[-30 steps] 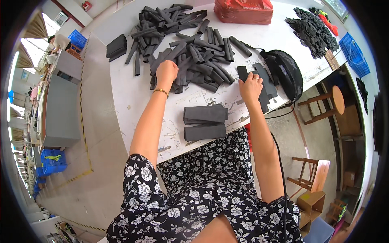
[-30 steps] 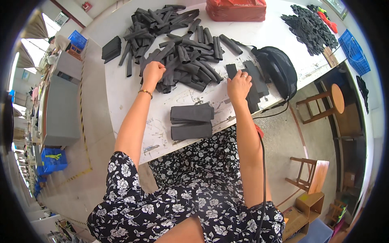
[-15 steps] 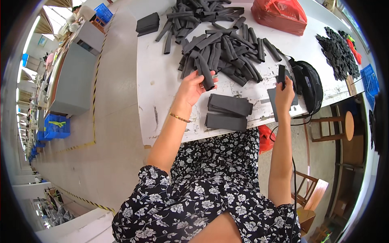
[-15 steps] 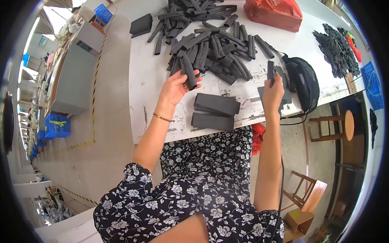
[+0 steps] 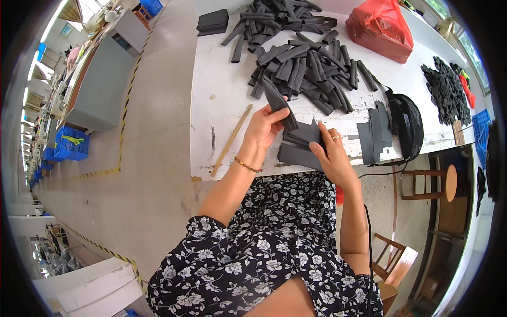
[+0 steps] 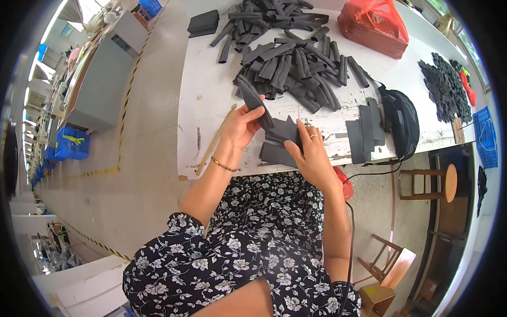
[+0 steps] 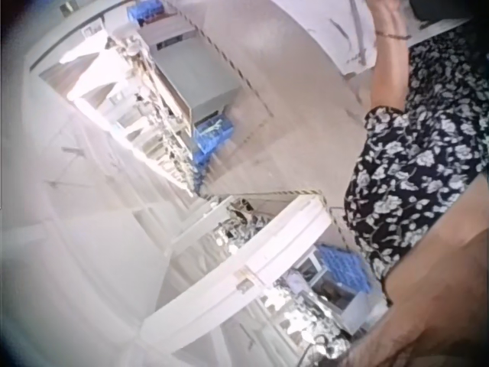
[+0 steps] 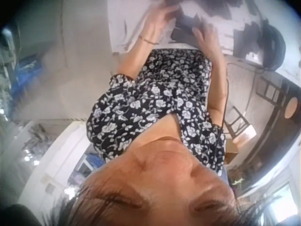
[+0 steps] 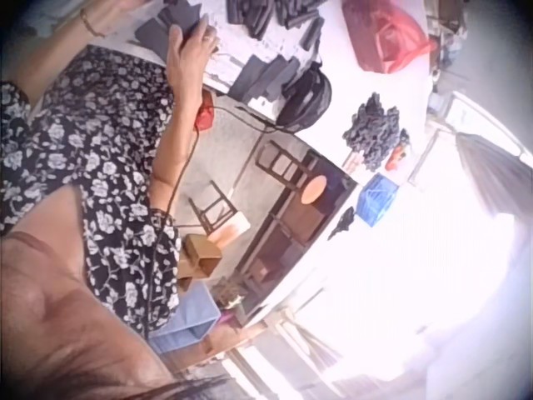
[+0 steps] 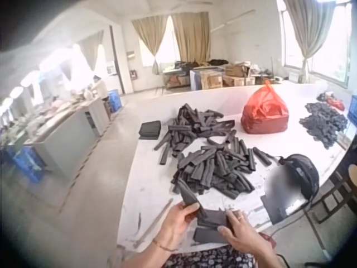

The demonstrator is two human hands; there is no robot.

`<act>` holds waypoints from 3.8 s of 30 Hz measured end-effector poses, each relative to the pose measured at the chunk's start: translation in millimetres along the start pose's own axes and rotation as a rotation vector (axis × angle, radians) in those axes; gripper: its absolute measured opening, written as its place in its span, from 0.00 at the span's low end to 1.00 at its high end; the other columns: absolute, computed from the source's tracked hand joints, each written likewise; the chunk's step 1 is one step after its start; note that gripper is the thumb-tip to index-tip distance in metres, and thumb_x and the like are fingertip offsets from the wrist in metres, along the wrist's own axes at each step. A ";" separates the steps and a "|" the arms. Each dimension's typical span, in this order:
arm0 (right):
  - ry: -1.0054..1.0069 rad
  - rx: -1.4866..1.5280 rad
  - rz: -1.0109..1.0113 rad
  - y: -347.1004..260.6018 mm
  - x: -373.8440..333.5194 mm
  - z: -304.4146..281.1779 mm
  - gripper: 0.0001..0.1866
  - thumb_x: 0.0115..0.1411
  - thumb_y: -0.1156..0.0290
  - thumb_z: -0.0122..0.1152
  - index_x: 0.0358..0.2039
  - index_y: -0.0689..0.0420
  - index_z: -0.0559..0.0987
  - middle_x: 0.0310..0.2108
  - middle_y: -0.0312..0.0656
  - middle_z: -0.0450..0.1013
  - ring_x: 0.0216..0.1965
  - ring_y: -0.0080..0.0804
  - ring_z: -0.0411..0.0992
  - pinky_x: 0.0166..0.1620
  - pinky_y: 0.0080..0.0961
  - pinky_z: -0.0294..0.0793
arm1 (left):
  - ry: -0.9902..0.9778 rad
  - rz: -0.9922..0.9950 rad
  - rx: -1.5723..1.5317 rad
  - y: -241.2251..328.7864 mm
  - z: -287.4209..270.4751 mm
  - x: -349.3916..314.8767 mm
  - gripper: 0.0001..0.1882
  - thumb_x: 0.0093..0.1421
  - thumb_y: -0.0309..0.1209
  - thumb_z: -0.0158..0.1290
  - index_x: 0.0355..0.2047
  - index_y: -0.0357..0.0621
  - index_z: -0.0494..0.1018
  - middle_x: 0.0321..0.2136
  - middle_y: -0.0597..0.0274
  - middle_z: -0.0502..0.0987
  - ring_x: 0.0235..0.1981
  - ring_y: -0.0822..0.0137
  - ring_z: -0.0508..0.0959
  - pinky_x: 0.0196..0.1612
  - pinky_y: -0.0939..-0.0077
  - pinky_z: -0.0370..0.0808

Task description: The person repeatedly picks up small, dark gray rectangular components from a pile on a white table. They insert one component into a slot on another, then place the assembled pair onto a growing stack. The process is repeated continuously throughout the clip.

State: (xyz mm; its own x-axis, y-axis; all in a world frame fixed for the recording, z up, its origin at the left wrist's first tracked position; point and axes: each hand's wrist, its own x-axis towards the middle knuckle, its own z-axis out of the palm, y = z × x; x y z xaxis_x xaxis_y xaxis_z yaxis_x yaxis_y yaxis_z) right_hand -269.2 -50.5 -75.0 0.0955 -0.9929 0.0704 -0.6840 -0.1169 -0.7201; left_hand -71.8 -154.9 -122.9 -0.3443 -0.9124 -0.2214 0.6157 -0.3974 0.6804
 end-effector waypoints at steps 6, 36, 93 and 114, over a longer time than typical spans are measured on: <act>0.111 0.027 -0.092 -3.9 -8.1 1.2 0.31 0.56 0.68 0.67 0.59 0.64 0.69 0.49 0.52 0.66 0.48 0.45 0.65 0.53 0.34 0.66 | 0.025 -0.048 -0.196 5.0 -2.1 -4.3 0.11 0.59 0.25 0.60 0.41 0.37 0.74 0.37 0.56 0.79 0.38 0.62 0.81 0.44 0.69 0.81; 0.471 -0.618 -0.302 -32.8 11.5 22.1 0.18 0.51 0.70 0.66 0.44 0.56 0.79 0.37 0.37 0.66 0.40 0.38 0.66 0.42 0.36 0.65 | 0.069 -0.038 -0.095 -4.1 23.0 -21.2 0.13 0.60 0.26 0.58 0.43 0.31 0.72 0.42 0.48 0.79 0.42 0.59 0.81 0.44 0.70 0.82; 0.519 0.612 -0.026 -52.2 58.8 -37.6 0.18 0.64 0.61 0.59 0.22 0.60 0.75 0.12 0.27 0.61 0.16 0.12 0.56 0.20 0.17 0.52 | -0.567 -0.082 0.090 -16.2 24.3 -93.0 0.15 0.67 0.34 0.48 0.39 0.31 0.76 0.32 0.47 0.82 0.46 0.47 0.80 0.56 0.56 0.72; 0.360 0.084 -0.571 -27.0 -0.6 58.0 0.08 0.52 0.88 0.61 0.31 0.63 0.74 0.36 0.48 0.73 0.35 0.43 0.74 0.35 0.30 0.74 | -0.135 0.139 -0.094 -11.2 45.7 -83.0 0.18 0.69 0.41 0.46 0.46 0.38 0.72 0.46 0.47 0.77 0.54 0.55 0.74 0.57 0.60 0.71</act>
State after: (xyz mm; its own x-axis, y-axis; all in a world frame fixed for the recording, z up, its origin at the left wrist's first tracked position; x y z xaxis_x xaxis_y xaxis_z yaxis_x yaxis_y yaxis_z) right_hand -208.9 -45.5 -95.7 0.1681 -0.7228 0.6702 -0.5382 -0.6369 -0.5520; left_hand -82.5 -70.3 -80.2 -0.3394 -0.9401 -0.0305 0.7250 -0.2821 0.6283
